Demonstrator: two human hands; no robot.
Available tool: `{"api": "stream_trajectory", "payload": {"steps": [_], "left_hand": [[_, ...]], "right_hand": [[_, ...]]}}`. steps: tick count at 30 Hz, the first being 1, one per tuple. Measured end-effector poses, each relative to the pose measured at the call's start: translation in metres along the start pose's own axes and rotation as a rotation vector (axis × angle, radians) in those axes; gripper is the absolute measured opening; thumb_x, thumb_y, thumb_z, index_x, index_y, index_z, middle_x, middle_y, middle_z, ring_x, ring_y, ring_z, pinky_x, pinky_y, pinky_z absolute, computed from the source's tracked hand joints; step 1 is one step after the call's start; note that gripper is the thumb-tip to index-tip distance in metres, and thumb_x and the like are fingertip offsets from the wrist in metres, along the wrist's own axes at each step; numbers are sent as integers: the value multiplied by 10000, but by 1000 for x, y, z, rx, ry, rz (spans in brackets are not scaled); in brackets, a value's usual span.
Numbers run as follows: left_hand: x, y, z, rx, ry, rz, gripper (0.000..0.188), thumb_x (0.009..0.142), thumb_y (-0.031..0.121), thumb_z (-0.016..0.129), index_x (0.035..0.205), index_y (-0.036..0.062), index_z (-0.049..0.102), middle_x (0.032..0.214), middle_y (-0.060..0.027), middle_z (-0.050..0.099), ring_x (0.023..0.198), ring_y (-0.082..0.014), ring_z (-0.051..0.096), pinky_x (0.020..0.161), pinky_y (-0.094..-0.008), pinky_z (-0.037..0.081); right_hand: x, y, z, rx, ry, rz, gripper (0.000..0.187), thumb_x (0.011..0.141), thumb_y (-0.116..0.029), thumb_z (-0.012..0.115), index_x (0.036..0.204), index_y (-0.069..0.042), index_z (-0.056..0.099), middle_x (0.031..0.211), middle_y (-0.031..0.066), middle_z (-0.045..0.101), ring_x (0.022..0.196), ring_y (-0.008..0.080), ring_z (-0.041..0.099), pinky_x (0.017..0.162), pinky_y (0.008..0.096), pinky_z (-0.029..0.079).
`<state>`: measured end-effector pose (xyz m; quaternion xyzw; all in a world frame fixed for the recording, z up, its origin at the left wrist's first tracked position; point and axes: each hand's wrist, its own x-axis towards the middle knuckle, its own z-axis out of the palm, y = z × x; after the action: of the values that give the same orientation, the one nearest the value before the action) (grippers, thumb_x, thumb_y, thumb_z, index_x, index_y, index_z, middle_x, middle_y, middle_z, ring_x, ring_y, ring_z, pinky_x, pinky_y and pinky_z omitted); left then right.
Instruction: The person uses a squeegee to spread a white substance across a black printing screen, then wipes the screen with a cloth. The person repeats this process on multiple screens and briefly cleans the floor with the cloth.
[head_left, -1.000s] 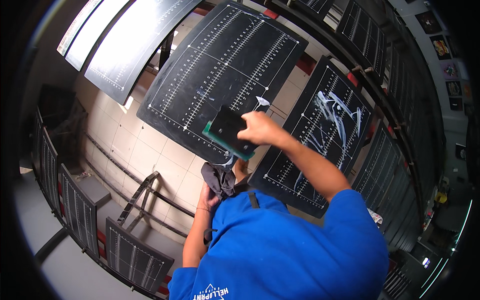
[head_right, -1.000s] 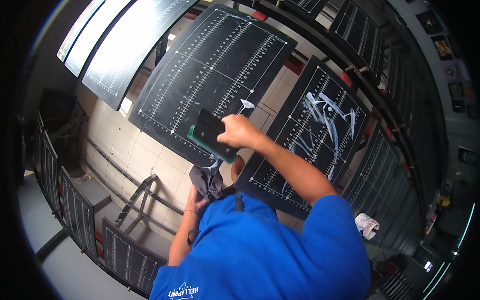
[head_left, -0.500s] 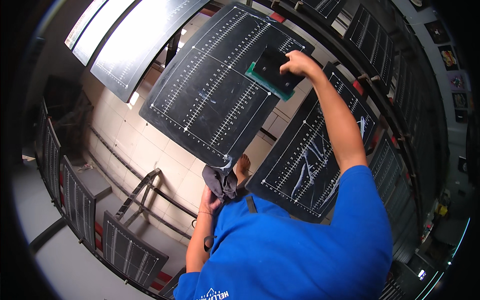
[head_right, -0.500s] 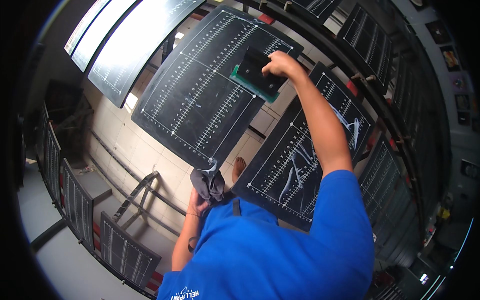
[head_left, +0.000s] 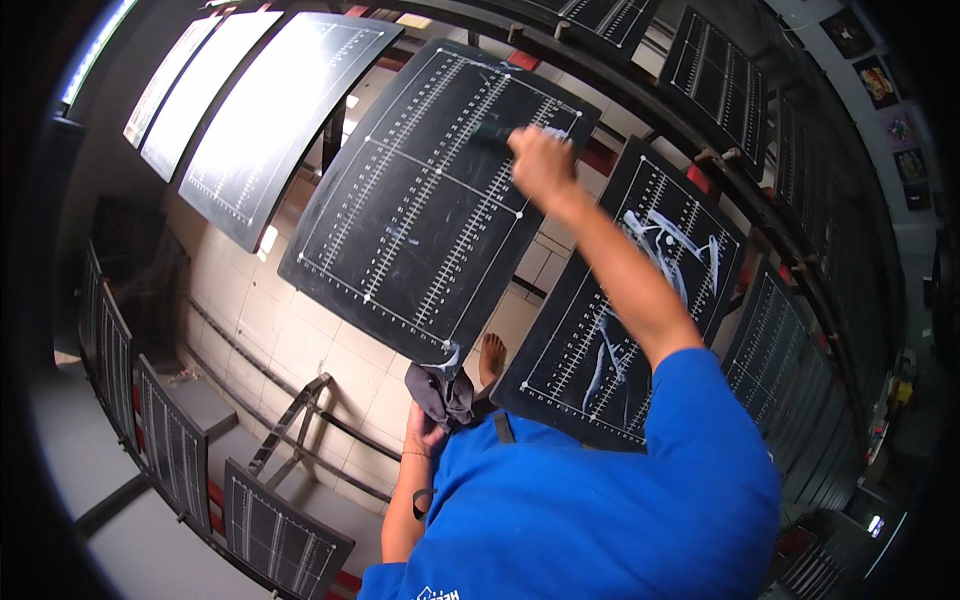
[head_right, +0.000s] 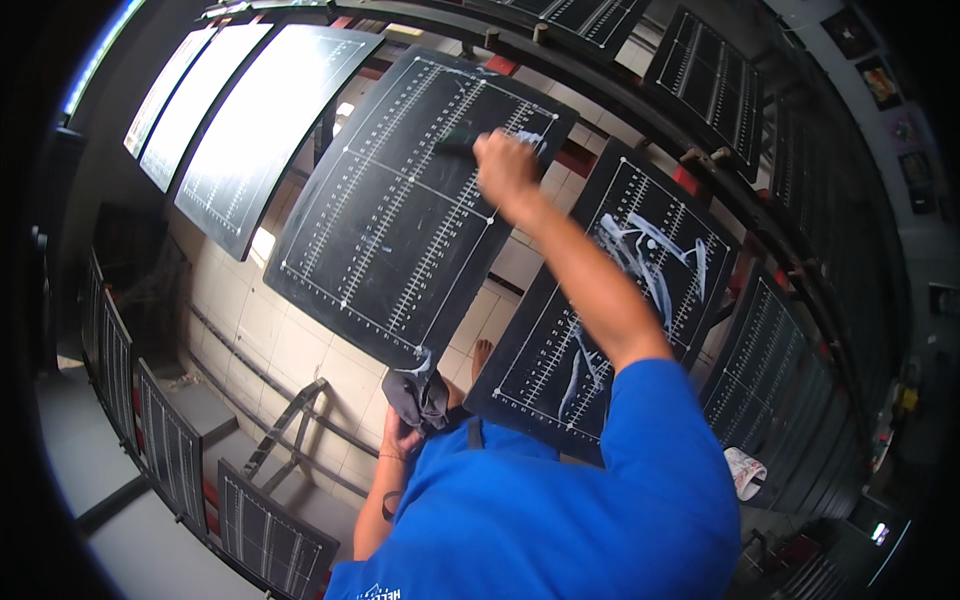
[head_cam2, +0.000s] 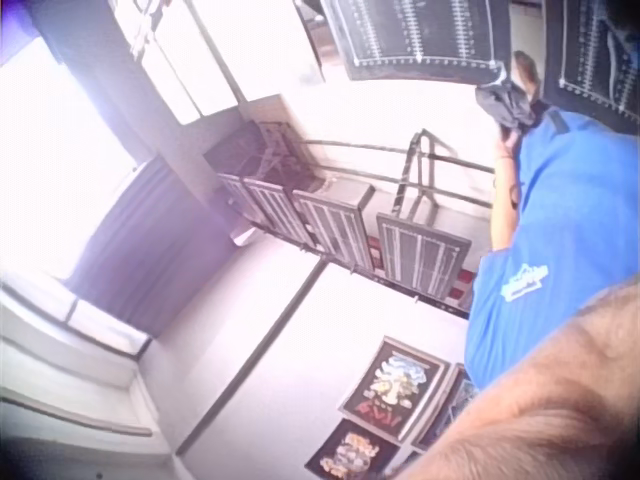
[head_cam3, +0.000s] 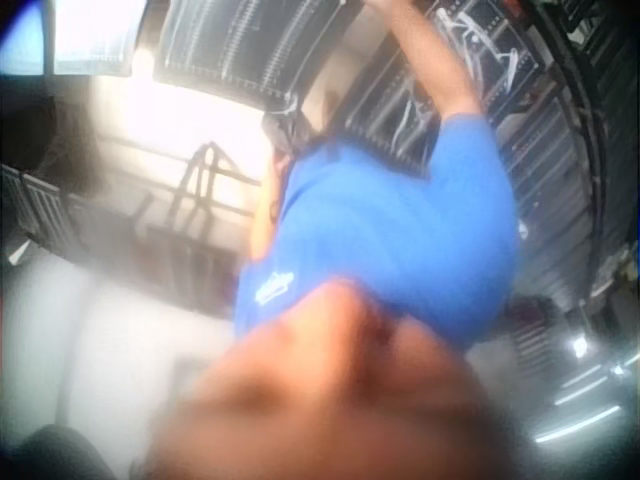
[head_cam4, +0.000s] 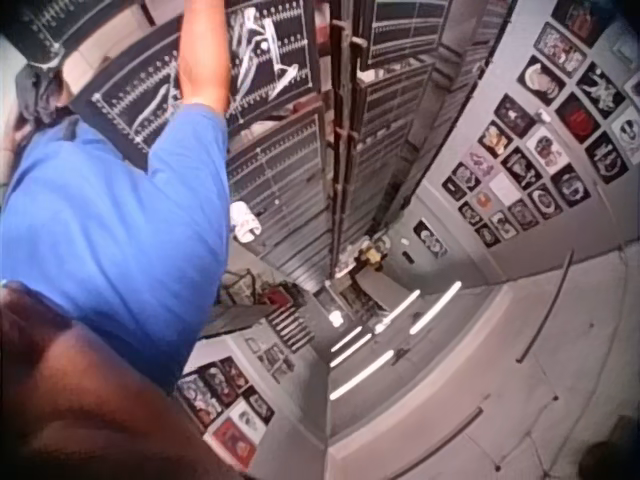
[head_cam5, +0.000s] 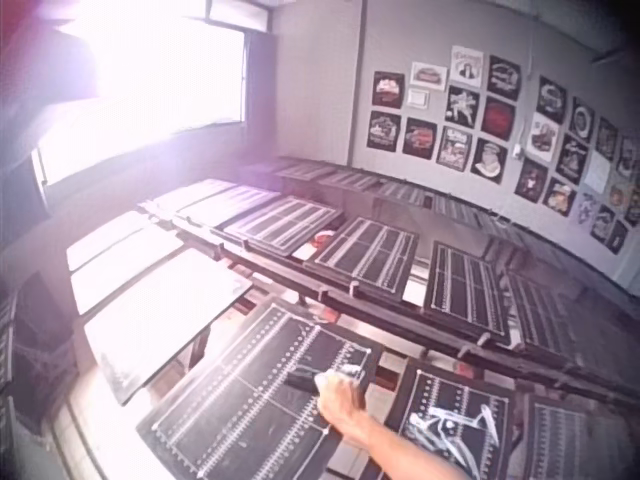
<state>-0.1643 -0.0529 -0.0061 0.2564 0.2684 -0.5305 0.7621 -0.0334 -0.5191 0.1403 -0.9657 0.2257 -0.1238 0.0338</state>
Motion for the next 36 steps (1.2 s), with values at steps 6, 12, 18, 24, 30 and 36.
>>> {"api": "stream_trajectory", "payload": {"steps": [6,12,18,24,30,36], "left_hand": [[18,28,1,5,-137,-172,525,1009,438,452,1355,45,495,1332,-109,578,1190,-273,580,1034,-433,468],[20,76,-6,59,-113,-166,548,1007,437,456,1378,34,466,1356,-120,558,1214,-277,563,1041,-426,464],[19,141,-5,68,-78,-377,560,998,466,466,1362,41,497,1357,-114,559,1209,-272,565,1040,-438,463],[35,206,-29,214,-125,-498,603,973,509,494,1361,47,503,1364,-120,555,1209,-279,569,1031,-455,470],[58,224,-20,350,-223,-611,578,980,513,453,1304,44,553,1262,-126,627,1098,-286,639,945,-440,536],[45,238,-14,353,-282,-601,594,979,491,439,1350,31,500,1269,-157,608,1104,-299,633,945,-472,531]], "right_hand": [[-88,-87,-17,274,45,-216,54,830,-86,551,841,-77,603,810,112,617,759,287,665,685,425,535],[37,-8,-50,110,-24,332,271,770,-201,678,1034,-139,695,982,132,712,950,351,680,824,477,540],[54,40,-14,-114,-9,429,300,763,-197,700,1058,-141,701,1014,131,712,973,342,678,829,474,524],[-27,-83,-23,-31,-31,467,230,749,-138,675,976,-109,687,965,121,690,919,356,671,771,506,516],[-78,-255,-27,61,-146,620,175,781,-166,677,932,-80,653,978,115,672,916,332,675,758,494,531],[-50,-277,-25,298,-197,727,250,636,-109,710,859,3,702,822,201,707,809,356,707,758,474,557]]}}
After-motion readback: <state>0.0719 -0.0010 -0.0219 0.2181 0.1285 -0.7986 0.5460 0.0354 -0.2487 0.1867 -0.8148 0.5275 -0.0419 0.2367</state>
